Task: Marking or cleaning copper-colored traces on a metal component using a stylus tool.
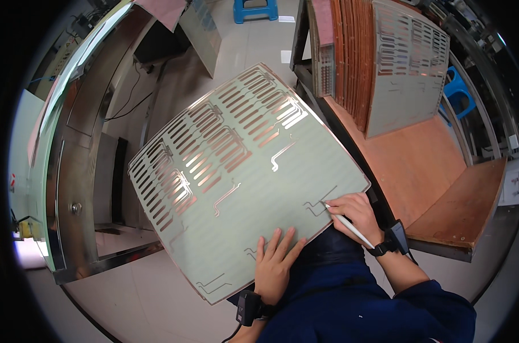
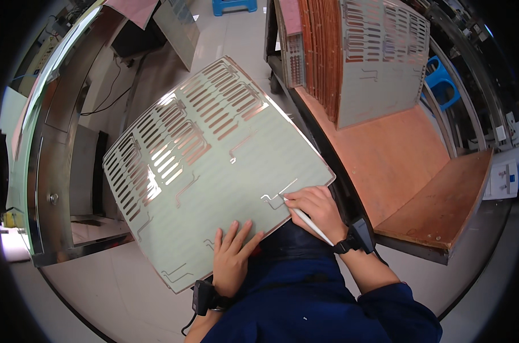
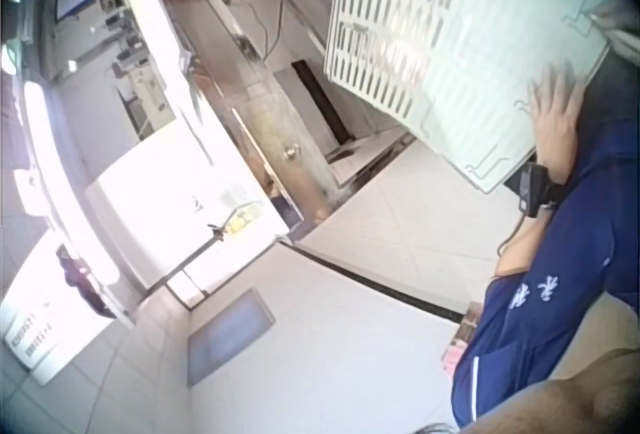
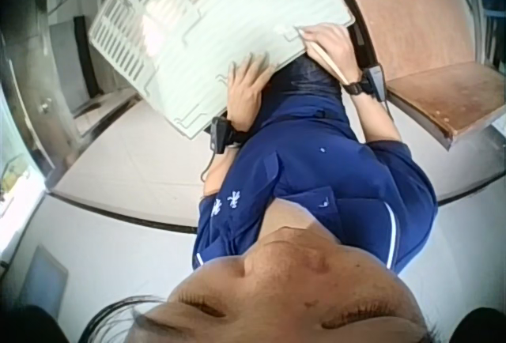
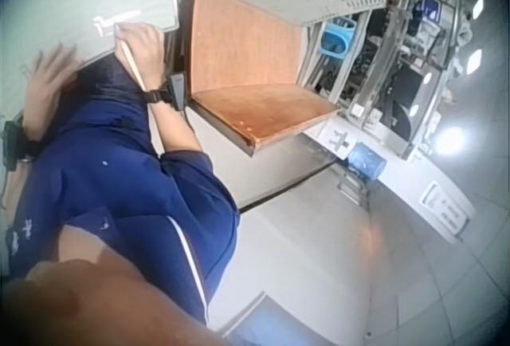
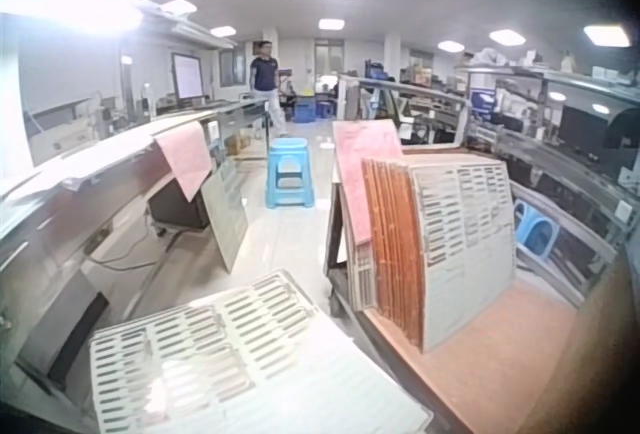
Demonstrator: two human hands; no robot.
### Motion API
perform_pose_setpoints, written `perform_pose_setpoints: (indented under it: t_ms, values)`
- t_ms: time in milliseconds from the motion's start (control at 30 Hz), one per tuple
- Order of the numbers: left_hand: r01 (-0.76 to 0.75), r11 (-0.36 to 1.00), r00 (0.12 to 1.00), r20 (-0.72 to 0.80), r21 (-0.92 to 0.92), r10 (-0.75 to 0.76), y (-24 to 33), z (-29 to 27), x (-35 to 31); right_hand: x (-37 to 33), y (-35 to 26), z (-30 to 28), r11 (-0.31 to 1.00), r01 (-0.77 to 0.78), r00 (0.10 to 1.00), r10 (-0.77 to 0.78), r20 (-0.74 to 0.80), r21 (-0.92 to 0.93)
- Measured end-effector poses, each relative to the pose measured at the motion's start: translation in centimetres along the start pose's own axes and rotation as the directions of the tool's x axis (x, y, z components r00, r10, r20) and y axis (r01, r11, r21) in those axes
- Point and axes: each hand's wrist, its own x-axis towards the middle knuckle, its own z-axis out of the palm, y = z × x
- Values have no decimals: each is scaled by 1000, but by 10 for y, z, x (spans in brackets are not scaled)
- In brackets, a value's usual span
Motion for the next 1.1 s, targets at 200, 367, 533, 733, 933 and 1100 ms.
perform_pose_setpoints:
  t_ms: [200,367,533,733,933,1100]
  values:
    - [-3,1000,1000,6,5,3,-1,0,1,1,2,1,1000,6,1000,-6,4,-12]
    - [-6,1000,1000,-14,5,6,-2,2,0,0,1,4,998,55,999,-55,0,-11]
    - [-29,999,1000,-6,17,29,-4,0,1,10,-12,16,995,98,994,-99,38,32]
    - [84,973,995,-28,-213,-92,-35,-27,-14,30,-9,20,996,72,996,-70,-51,42]
    - [497,834,644,-543,-239,-539,-139,-66,-54,81,17,17,924,-299,901,355,-249,237]
    - [357,522,347,-409,-775,-844,-201,-76,-53,116,64,44,973,-197,941,152,-304,-123]
